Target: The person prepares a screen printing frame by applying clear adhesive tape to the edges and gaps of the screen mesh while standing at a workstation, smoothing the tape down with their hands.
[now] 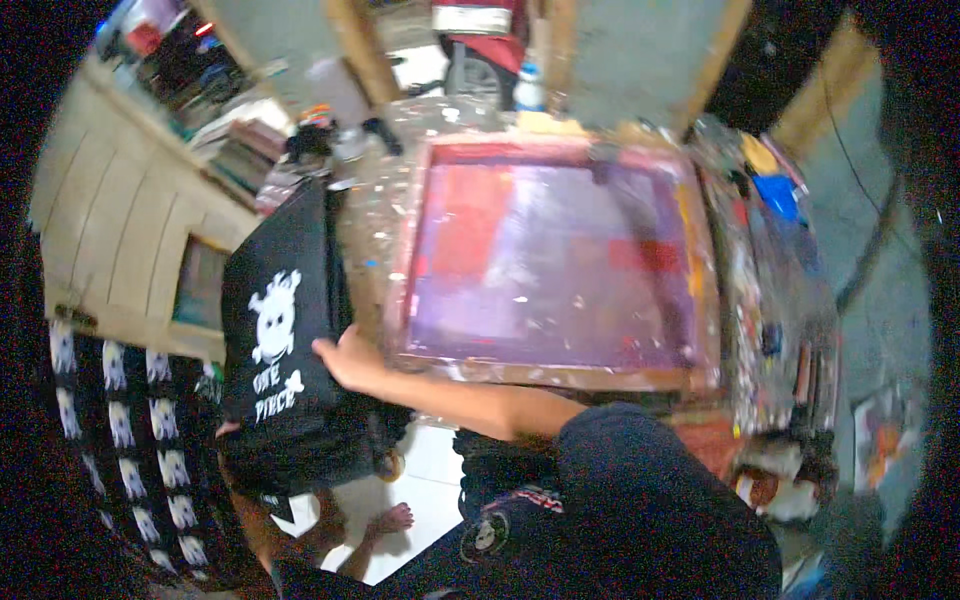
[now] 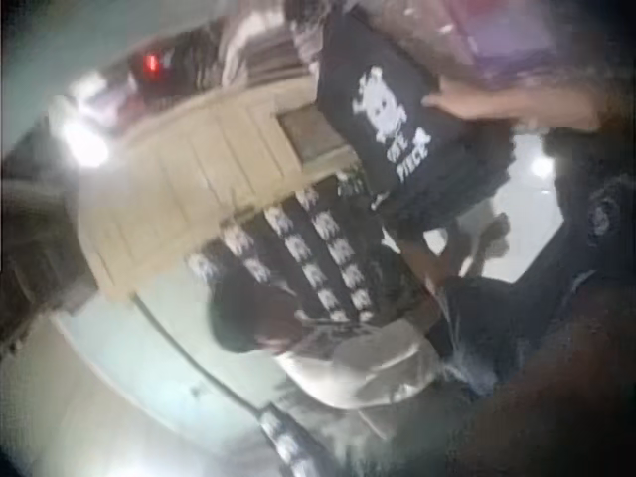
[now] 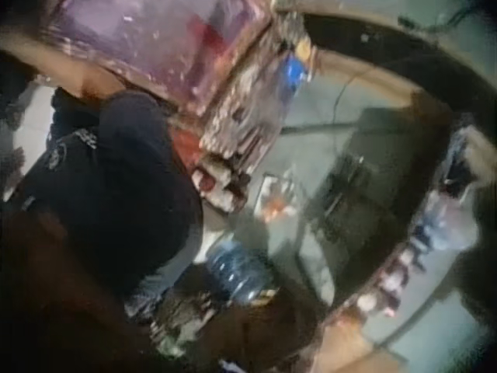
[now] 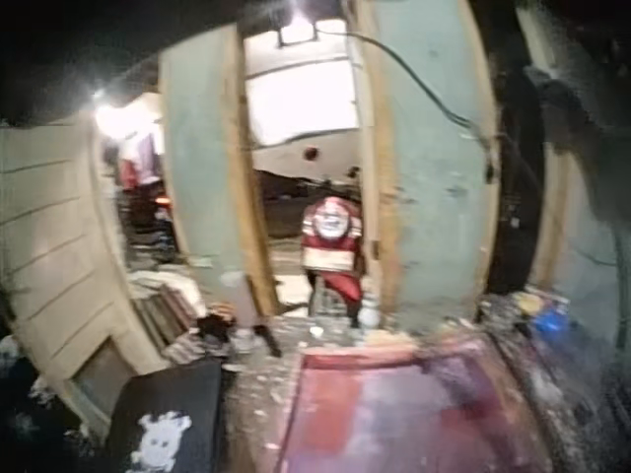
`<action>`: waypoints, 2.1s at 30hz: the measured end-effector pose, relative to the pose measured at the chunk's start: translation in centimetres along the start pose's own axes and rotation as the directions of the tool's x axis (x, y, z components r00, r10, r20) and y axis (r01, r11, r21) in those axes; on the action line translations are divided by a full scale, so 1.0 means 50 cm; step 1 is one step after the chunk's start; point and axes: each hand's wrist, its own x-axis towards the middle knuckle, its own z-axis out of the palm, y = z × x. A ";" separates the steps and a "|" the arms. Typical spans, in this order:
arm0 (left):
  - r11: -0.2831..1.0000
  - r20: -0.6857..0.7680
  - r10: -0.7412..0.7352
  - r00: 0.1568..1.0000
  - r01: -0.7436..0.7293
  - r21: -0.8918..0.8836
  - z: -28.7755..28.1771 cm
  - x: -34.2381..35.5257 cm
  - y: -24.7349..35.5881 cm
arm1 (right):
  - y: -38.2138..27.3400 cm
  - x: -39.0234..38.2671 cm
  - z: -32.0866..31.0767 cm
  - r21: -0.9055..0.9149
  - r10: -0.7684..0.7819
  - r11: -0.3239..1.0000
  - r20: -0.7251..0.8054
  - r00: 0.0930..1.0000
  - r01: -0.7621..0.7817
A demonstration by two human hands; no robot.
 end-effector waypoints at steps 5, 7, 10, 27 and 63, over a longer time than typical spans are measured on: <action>0.933 0.193 -0.174 0.966 0.225 -0.281 -0.010 0.007 -0.101 | 0.058 -0.058 -0.004 0.053 0.055 0.997 -0.045 0.997 -0.052; 0.932 0.229 -0.103 0.968 0.174 -0.319 -0.025 0.030 -0.130 | 0.063 -0.060 0.014 0.100 0.066 0.993 -0.072 0.995 -0.058; 0.920 0.207 -0.138 0.968 0.203 -0.336 -0.032 0.033 -0.137 | 0.090 -0.080 0.044 0.134 0.079 0.989 -0.076 0.994 -0.068; 0.992 0.103 -0.075 0.992 0.085 -0.093 0.044 0.111 -0.029 | 0.177 -0.123 0.086 0.220 0.050 0.975 -0.100 0.994 -0.027; 0.443 -0.150 -0.805 0.574 0.413 -0.795 0.337 -0.157 0.380 | -0.148 -0.152 -0.268 0.023 -0.174 0.979 0.615 0.769 0.203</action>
